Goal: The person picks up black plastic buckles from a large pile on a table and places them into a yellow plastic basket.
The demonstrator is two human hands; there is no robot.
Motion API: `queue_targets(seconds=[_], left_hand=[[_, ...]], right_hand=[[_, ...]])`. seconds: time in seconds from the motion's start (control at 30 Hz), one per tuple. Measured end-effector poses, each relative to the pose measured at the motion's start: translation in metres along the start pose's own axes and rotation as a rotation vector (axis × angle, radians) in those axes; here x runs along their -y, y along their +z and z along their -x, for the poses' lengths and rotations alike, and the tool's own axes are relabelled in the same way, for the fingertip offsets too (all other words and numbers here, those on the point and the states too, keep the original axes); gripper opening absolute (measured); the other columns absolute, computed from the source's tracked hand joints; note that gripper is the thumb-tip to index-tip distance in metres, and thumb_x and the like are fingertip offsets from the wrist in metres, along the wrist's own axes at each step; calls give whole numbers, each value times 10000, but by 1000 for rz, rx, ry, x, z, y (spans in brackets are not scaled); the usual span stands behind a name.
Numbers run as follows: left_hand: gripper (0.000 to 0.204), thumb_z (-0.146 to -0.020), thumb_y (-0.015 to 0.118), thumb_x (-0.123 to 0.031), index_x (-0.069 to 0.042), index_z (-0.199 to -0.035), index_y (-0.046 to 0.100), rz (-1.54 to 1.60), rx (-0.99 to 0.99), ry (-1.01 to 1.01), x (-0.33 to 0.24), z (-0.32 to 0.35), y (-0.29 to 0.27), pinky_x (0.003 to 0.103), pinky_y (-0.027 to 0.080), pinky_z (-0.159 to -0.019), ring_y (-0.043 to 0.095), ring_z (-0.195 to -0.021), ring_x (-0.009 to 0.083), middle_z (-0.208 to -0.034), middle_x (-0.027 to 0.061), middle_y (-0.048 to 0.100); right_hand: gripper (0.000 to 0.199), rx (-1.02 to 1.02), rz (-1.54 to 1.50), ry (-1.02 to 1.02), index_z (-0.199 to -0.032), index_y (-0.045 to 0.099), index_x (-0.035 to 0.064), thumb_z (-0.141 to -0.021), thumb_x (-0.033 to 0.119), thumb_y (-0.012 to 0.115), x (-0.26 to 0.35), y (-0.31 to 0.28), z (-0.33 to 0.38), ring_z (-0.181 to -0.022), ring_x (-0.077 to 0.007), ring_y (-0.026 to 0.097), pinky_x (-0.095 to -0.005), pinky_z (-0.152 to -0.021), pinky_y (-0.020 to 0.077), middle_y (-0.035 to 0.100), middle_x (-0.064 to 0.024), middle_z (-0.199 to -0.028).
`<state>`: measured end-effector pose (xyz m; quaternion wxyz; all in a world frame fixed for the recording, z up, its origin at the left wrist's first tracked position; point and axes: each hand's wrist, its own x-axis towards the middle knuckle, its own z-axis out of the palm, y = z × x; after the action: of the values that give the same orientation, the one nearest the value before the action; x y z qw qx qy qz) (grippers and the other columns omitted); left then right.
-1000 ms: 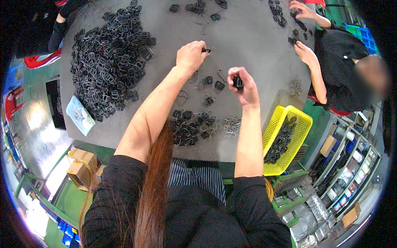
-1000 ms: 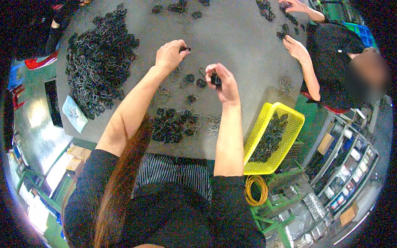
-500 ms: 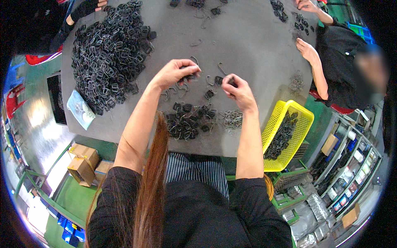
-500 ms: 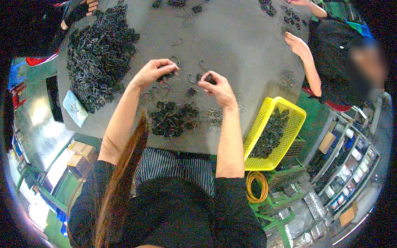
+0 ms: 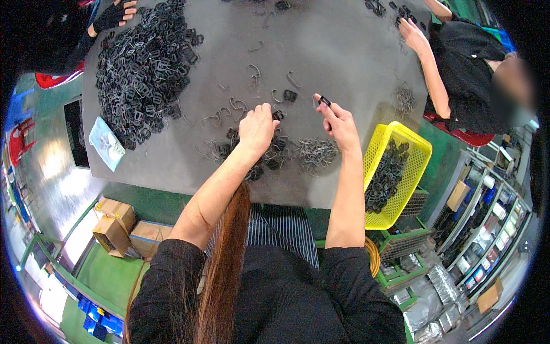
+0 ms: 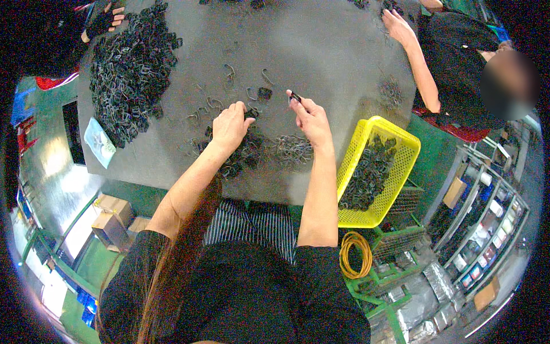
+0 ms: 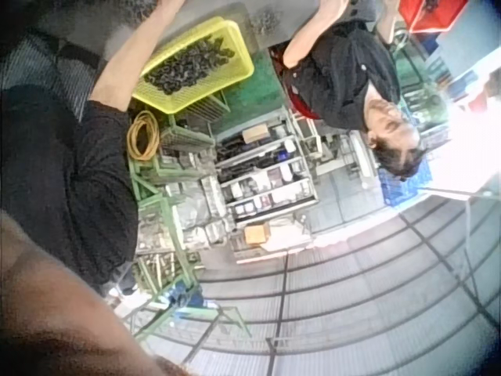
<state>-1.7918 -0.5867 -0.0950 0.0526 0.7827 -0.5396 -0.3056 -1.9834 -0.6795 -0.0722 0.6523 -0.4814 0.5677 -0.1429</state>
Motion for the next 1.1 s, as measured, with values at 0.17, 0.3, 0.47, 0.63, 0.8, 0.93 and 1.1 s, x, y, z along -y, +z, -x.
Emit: queue_targets(seconds=[0.17,0.3,0.47,0.63,0.8,0.93,1.1], left_hand=[[300,-762,660,-307,-32,-867,602,613,316,-232,18,-9,-5,388,473,-660,621,-764,273,-762,129,628],[315,-783,634,-352,-41,-833,619,349,195,-206,50,-7,-19,298,419,-494,509,-554,125,-663,26,573],[264,-813,614,-334,-71,-828,597,623,184,-293,37,4,-51,260,360,-446,455,-553,83,-626,-10,504],[233,-822,610,-299,-67,-822,596,855,185,-212,-3,23,-14,239,355,-435,430,-514,69,-615,-24,505],[302,-776,594,-302,-23,-885,633,698,307,53,-148,59,37,359,493,-690,618,-732,220,-787,125,647],[513,-758,633,-357,-3,-1120,548,877,419,299,-253,105,82,386,467,-826,595,-953,297,-1019,193,607],[628,-742,666,-335,14,-1219,452,780,137,452,-243,103,58,405,358,-981,465,-1133,346,-1203,220,485]], right_hand=[[203,275,-600,-67,-1001,609,52,-868,202,577,8,-6,17,-568,-52,460,-177,-406,267,584,-22,-850],[209,61,172,-231,-878,582,73,-812,265,630,-5,13,-23,-634,-159,559,-277,-521,420,624,-69,-780],[248,-192,893,-283,-907,597,87,-763,281,655,6,54,-28,-825,-298,625,-408,-689,483,647,-130,-866],[272,-263,641,-174,-949,611,92,-753,275,659,-2,24,18,-863,-308,621,-413,-721,484,651,-127,-910],[324,-476,327,-71,-965,593,2,-747,219,694,-42,-82,127,-760,-175,592,-297,-710,474,639,-118,-865],[329,-651,423,-21,-988,574,-3,-743,188,680,-82,-158,203,-835,-199,576,-313,-784,452,621,-127,-903],[360,-859,890,-120,-1093,533,40,-759,128,633,-82,-165,217,-1074,-314,471,-385,-937,374,513,-166,-1097]])
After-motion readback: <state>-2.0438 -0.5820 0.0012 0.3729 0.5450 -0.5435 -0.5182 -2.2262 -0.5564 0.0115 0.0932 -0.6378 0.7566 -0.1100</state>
